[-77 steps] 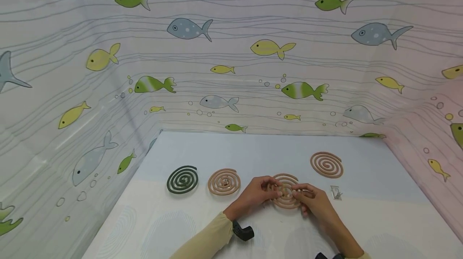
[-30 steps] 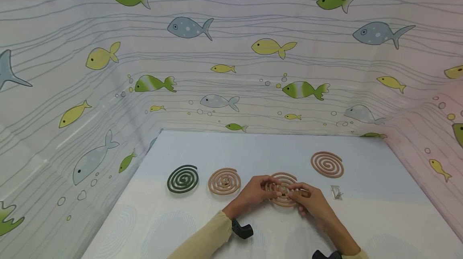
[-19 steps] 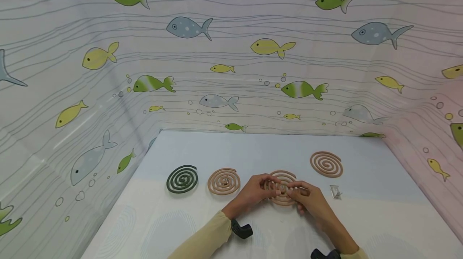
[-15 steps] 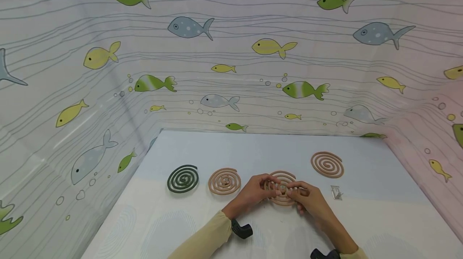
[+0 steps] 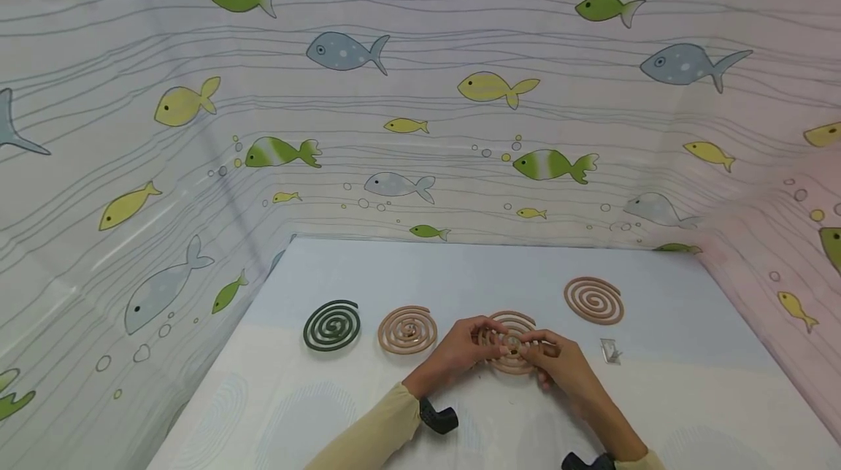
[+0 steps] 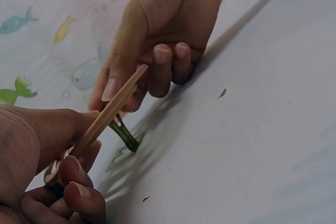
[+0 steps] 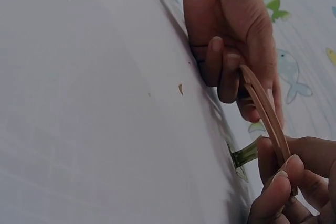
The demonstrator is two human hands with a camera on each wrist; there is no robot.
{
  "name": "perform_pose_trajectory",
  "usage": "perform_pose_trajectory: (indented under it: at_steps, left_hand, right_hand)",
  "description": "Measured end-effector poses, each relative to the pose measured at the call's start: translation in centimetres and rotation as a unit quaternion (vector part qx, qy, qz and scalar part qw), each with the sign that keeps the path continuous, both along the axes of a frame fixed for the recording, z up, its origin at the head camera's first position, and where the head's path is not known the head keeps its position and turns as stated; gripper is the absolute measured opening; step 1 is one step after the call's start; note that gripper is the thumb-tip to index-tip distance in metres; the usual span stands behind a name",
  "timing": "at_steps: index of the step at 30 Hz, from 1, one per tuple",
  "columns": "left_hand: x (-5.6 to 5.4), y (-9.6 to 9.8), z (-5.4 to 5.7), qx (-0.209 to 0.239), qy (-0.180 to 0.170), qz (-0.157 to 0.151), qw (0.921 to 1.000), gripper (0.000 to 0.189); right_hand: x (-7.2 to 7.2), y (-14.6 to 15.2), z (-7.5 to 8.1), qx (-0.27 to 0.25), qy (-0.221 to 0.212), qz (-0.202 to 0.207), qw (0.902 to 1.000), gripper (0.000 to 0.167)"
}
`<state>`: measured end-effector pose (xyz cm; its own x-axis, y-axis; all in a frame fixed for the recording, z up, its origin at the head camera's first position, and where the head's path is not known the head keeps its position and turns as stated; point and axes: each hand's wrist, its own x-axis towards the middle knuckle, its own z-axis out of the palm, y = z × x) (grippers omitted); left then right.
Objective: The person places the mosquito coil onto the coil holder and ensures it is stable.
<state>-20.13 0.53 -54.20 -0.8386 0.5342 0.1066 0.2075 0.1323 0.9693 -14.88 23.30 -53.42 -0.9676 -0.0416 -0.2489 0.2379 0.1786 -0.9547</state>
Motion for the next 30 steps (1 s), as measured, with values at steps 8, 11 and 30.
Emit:
perform_pose_trajectory:
  at_steps: [8,11,30]
  left_hand:
    - [-0.17,0.01,0.0,0.007,0.002,0.003,1.0,0.029]
    - [-0.08,0.01,0.01,0.008,-0.005,0.004,0.9999,0.029]
    - [0.24,0.7,0.38,0.002,-0.017,0.012,0.9998,0.028]
  right_hand:
    - [0.03,-0.23,0.31,-0.003,0.014,0.002,0.9999,0.049]
    - [0.02,-0.24,0.2,-0.006,0.008,-0.001,0.9999,0.048]
    - [0.21,0.35,-0.01,-0.007,0.005,-0.012,0.9999,0.046]
